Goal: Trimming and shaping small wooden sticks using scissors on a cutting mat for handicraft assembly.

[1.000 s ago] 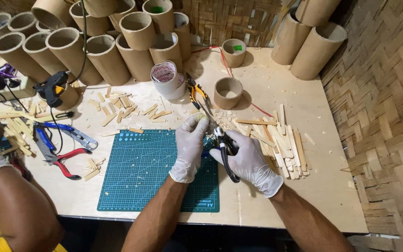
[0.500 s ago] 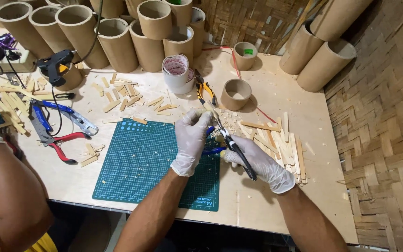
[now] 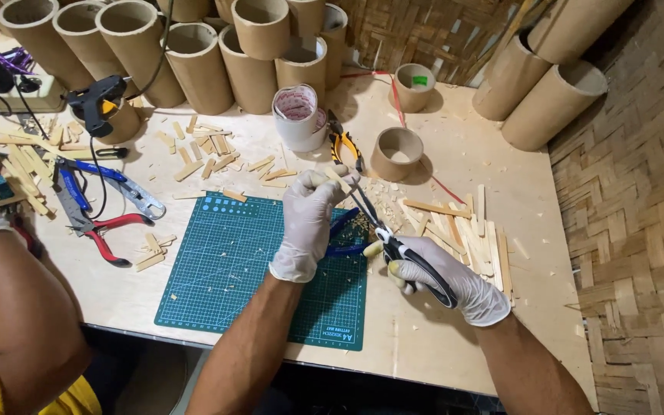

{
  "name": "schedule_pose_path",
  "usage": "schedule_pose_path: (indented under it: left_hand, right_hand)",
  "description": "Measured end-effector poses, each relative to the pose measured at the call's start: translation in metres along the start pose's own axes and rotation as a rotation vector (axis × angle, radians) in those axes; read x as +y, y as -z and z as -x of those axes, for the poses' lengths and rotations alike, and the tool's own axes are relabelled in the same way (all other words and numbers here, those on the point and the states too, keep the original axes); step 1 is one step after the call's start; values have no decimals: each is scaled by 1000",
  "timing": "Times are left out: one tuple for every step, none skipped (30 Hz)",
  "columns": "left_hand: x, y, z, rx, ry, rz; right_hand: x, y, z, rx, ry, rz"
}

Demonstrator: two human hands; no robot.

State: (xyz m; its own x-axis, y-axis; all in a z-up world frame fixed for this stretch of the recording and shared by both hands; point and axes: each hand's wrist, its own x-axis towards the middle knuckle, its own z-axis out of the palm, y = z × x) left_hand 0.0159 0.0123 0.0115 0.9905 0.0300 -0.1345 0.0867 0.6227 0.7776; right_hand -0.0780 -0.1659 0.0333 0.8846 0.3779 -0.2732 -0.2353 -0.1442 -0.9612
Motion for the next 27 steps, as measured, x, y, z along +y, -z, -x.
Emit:
schedule_pose_path:
  left_hand:
    - [-7,5,-6,0,2,-3]
    - [-14,10,-11,2,20,22]
    - [-21,16,-16,4,37,46]
    - [-27,20,-19,5,41,41]
    - [-32,24,-23,-11,31,54]
    - [-38,29,-26,-26,20,68]
    - [-39,29,-25,-26,23,63]
    - [-39,30,-25,-41,24,67]
    - [-40,31,-24,-57,26,71]
    - [-33,23,-16,-55,27,62]
    - [-27,15,-8,-83,28,101]
    - [-20,7,-1,-111,29,142]
    - [-21,5,0,-110,30,135]
    - [-22,3,1,-140,49,149]
    - [-23,1,2,-170,68,163]
    - [-29,5,0,-172,68,157]
    - [-35,8,-3,-201,89,171]
    - [-41,12,-6,-229,107,186]
    - [-38,10,-3,-231,105,181]
    - [-34,9,-1,-260,113,188]
    - [-31,8,1,-289,121,195]
    - [-32,8,1,-290,119,189]
    - [-33,9,1,-303,124,184]
    - [-33,10,2,-316,128,180]
    - [-34,10,2,-317,126,174]
    - [-34,9,3,-323,135,162]
    - [-34,9,3,-328,145,149]
  right_hand:
    - [-1,-1,1,1,0,-3]
    - [-2,-2,2,-28,21,-29]
    - [-3,-3,3,-55,43,-55]
    - [1,-2,2,-55,42,-62]
    - [5,-2,1,-60,32,-101]
    - [9,-1,0,-66,24,-140]
    - [9,-1,1,-66,23,-145]
    - [9,-1,1,-55,24,-136]
    - [9,-1,1,-44,25,-127]
    - [11,-2,1,-46,27,-136]
    - [13,-2,0,-45,30,-153]
    - [15,-3,-1,-44,33,-169]
    - [17,-3,-1,-45,35,-176]
    - [18,-3,-2,-32,28,-191]
    - [20,-3,-2,-19,21,-206]
    - [24,-3,-4,-19,25,-211]
    - [28,-3,-6,-21,34,-212]
    - [31,-3,-8,-24,45,-210]
    - [26,-2,-5,-24,50,-213]
    - [20,-2,-3,-20,48,-211]
    - [14,-1,-1,-15,46,-208]
    - [21,0,-1,-17,51,-212]
    - [27,1,-2,-5,43,-195]
    - [34,3,-3,8,35,-179]
    - [35,2,-5,6,40,-182]
    - [37,1,-8,13,40,-197]
    - [38,1,-10,21,39,-212]
